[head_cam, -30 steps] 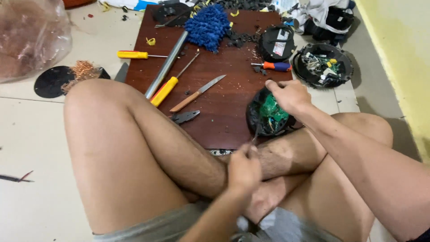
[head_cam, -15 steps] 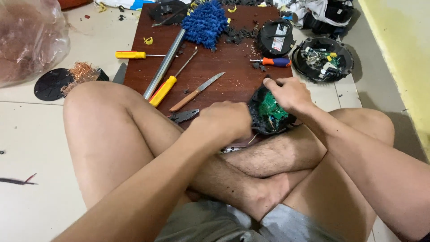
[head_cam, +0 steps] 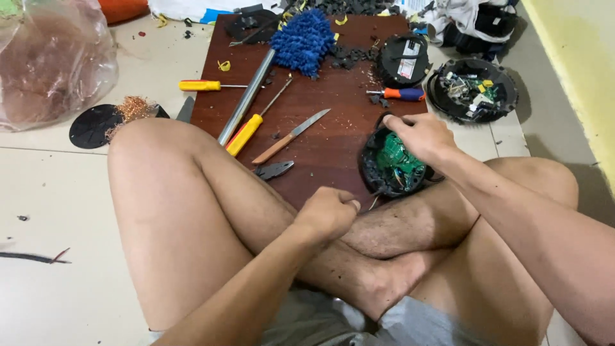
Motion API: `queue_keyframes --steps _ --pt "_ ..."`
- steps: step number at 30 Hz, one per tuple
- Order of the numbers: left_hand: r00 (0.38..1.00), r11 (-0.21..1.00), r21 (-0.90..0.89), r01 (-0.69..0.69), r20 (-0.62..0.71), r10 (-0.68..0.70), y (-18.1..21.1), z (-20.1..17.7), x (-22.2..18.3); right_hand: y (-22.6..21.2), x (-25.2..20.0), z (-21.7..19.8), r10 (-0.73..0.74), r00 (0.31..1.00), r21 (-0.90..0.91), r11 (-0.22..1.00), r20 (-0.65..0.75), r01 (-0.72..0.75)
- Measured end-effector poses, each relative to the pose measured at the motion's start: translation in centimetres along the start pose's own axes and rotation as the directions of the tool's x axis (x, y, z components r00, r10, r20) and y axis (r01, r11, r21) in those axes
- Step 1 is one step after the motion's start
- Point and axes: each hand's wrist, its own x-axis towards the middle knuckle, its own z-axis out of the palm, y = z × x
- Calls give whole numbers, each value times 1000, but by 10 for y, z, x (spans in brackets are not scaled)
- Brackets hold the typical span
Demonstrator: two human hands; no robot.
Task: Assembling and repairing electronic components using pliers, screwdrivers, and knives on a floor-based workspace.
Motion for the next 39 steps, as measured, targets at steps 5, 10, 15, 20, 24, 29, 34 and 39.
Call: queue_keyframes --steps 5,10,15,20,24,29,34,39 --pt "984 866 -477 150 -13 -178 -15 41 8 2 4 -1 -32 999 4 999 -22 32" --pt "966 984 -173 -52 -257 5 17 69 -39 4 7 -5 21 998 -31 999 -64 -23" --pt "994 986 -136 97 -44 -104 10 26 -19 26 29 11 25 994 25 999 -102 -23" --pt "998 996 -61 -62 -12 61 3 1 0 13 11 1 -4 997 29 1000 -75 6" --pt "997 904 -419 80 31 -74 -3 40 -11 9 3 -4 -2 999 39 999 -44 4" --pt "954 541 -822 180 12 -300 3 94 9 34 45 11 59 987 21 998 -148 -57" --pt "995 940 -337 61 -49 -82 3 34 -14 31 25 10 41 986 21 999 -163 -38" --pt "999 960 -279 13 39 -2 8 0 -46 23 14 8 31 987 17 999 -161 -28"
